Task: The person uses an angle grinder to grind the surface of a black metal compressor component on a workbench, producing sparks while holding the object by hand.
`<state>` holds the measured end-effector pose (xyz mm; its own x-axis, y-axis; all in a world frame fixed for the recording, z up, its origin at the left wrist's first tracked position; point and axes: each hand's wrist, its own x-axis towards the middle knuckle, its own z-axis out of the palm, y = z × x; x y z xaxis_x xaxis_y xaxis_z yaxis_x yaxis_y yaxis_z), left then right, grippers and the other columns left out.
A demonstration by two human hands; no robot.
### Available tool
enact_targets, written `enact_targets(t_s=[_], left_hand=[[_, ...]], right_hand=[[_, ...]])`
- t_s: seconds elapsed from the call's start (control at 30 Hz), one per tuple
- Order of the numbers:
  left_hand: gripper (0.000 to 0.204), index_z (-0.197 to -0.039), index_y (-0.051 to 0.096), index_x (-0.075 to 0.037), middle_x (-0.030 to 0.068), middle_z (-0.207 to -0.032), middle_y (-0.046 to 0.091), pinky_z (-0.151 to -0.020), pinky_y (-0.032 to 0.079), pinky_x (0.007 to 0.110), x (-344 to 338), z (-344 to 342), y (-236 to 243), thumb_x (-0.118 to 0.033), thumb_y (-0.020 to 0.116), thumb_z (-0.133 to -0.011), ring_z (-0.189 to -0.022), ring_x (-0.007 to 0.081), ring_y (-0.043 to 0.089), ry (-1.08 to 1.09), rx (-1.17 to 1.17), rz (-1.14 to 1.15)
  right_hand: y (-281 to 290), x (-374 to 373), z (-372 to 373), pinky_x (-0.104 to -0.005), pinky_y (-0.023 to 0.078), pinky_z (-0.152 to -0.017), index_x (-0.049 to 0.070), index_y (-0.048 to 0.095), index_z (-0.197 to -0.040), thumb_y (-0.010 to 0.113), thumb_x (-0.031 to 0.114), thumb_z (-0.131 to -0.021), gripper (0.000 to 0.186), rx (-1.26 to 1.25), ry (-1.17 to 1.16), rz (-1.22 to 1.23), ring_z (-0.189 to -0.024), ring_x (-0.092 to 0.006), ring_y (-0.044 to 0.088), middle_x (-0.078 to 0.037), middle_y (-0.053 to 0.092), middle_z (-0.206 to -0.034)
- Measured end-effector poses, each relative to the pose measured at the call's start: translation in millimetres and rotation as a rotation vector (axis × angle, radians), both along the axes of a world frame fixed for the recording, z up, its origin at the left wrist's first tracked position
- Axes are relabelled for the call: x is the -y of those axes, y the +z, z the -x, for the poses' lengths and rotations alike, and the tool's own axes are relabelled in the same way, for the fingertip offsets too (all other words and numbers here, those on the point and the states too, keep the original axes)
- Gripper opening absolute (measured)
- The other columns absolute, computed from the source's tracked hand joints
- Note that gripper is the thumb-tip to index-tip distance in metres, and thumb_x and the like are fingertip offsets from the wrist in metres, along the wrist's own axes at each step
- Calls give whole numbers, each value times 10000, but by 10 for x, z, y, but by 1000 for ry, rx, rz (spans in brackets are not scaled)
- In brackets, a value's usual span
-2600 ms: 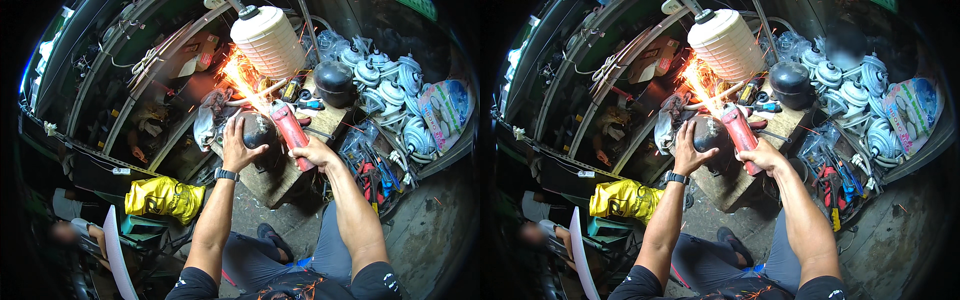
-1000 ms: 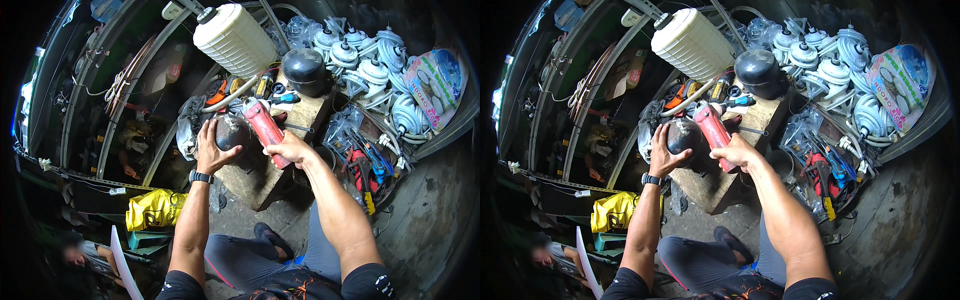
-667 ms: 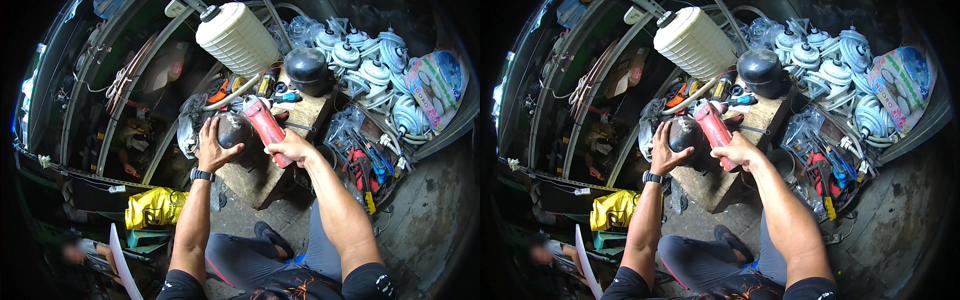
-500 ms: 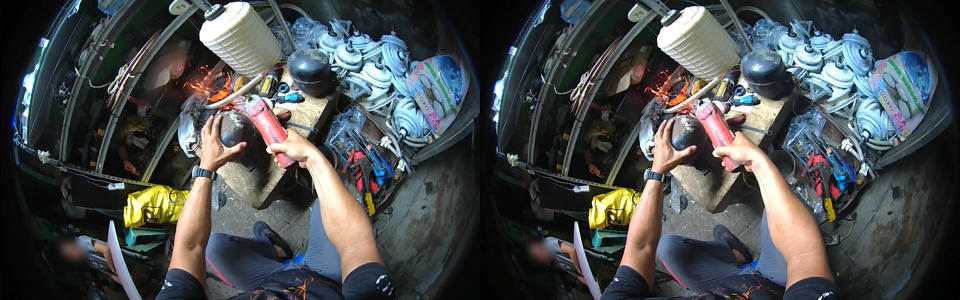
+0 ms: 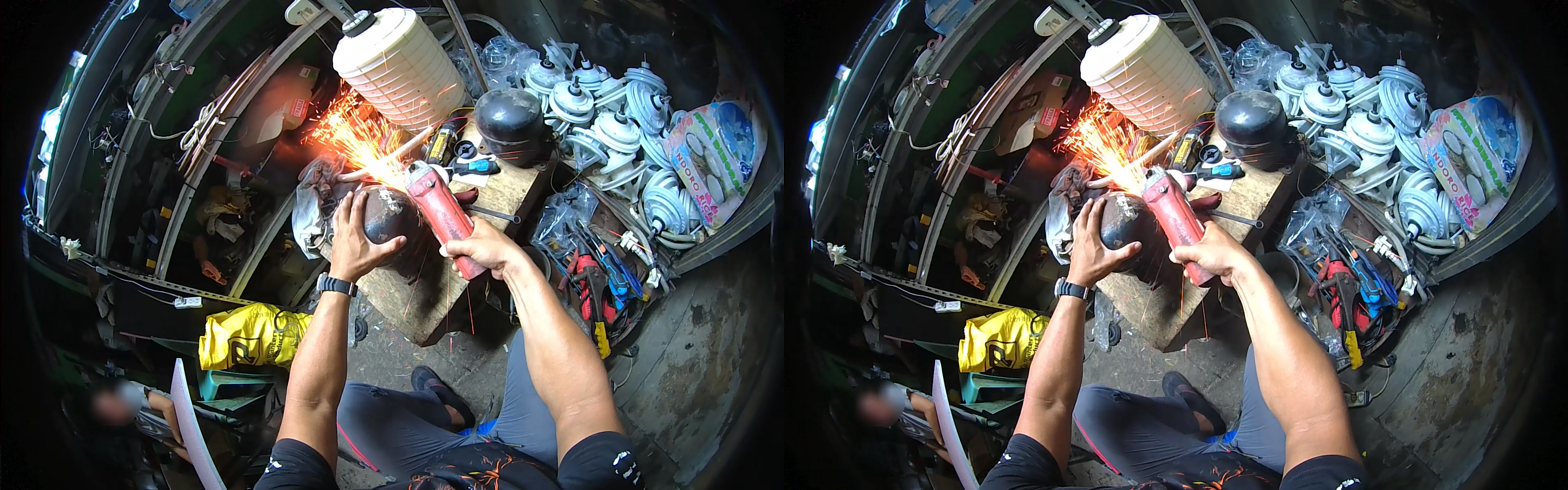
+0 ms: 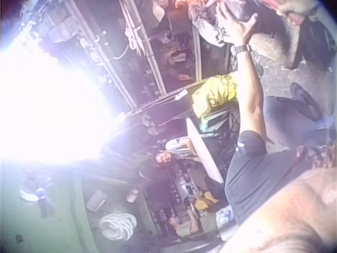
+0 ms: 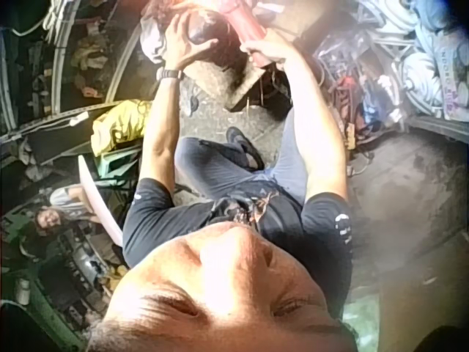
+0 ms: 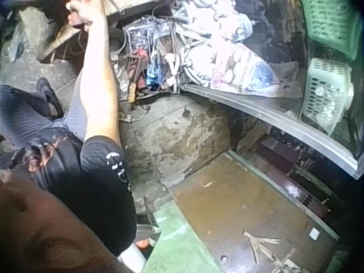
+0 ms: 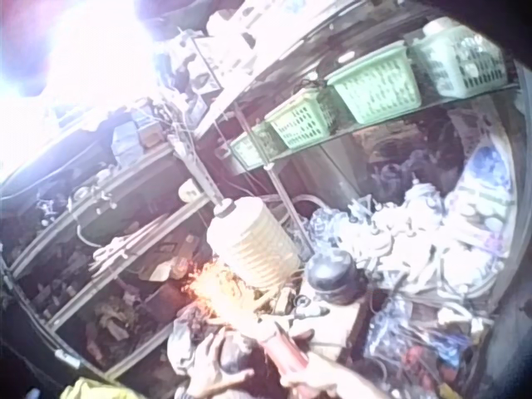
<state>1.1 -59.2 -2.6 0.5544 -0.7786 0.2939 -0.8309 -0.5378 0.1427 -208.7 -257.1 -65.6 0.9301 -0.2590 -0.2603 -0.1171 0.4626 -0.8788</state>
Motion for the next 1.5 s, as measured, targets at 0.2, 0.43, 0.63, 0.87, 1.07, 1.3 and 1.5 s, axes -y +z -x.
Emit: enact_targets(t_s=[0.2,0.43,0.63,0.87,1.07,1.3,1.5], left_hand=[[1239,-1644,412,-113,273,-1679,362,-1268,355,561,17,9,-10,-668,915,-657,-1545,458,364,-17,-16,24],[1232,-1636,415,-110,266,-1668,378,-1263,361,569,7,58,-20,-675,908,-658,-1531,460,377,36,23,20],[1211,-1627,419,-99,275,-1662,381,-1258,358,578,14,75,-14,-648,913,-668,-1526,470,377,38,17,35],[1216,-1634,416,-120,289,-1661,378,-1261,350,577,1,68,-31,-650,926,-666,-1533,479,365,1,4,65],[1236,-1646,409,-141,282,-1656,400,-1262,341,582,-14,78,-14,-703,903,-662,-1534,470,382,3,33,57],[1233,-1644,421,-148,270,-1649,422,-1254,328,592,11,116,25,-715,893,-655,-1531,458,402,46,56,17],[1217,-1626,431,-117,284,-1645,418,-1269,331,576,11,53,-9,-680,904,-656,-1529,476,395,-3,58,69]], right_hand=[[31,19,-52,-352,587,-547,32,573,-1168,830,74,-852,409,-28,40,5,-605,-170,680,-75,672,-830],[103,-23,-74,-347,581,-527,0,670,-1073,838,106,-841,305,-10,21,-14,-579,-167,679,-76,690,-782],[-21,26,-21,-345,567,-514,4,642,-1080,827,87,-852,305,18,42,-15,-576,-169,674,-82,684,-764],[47,-12,-44,-348,564,-507,3,640,-1076,830,80,-853,302,-12,34,23,-554,-166,661,-81,684,-768],[112,-42,-108,-336,574,-561,48,592,-1130,815,90,-862,352,17,80,29,-611,-169,679,-61,675,-802],[41,-23,-130,-333,579,-573,52,593,-1183,820,102,-859,398,-22,88,64,-623,-167,680,-58,671,-836],[59,-43,-27,-339,551,-527,24,664,-1018,848,129,-834,280,1,14,87,-572,-163,665,-72,688,-754]])
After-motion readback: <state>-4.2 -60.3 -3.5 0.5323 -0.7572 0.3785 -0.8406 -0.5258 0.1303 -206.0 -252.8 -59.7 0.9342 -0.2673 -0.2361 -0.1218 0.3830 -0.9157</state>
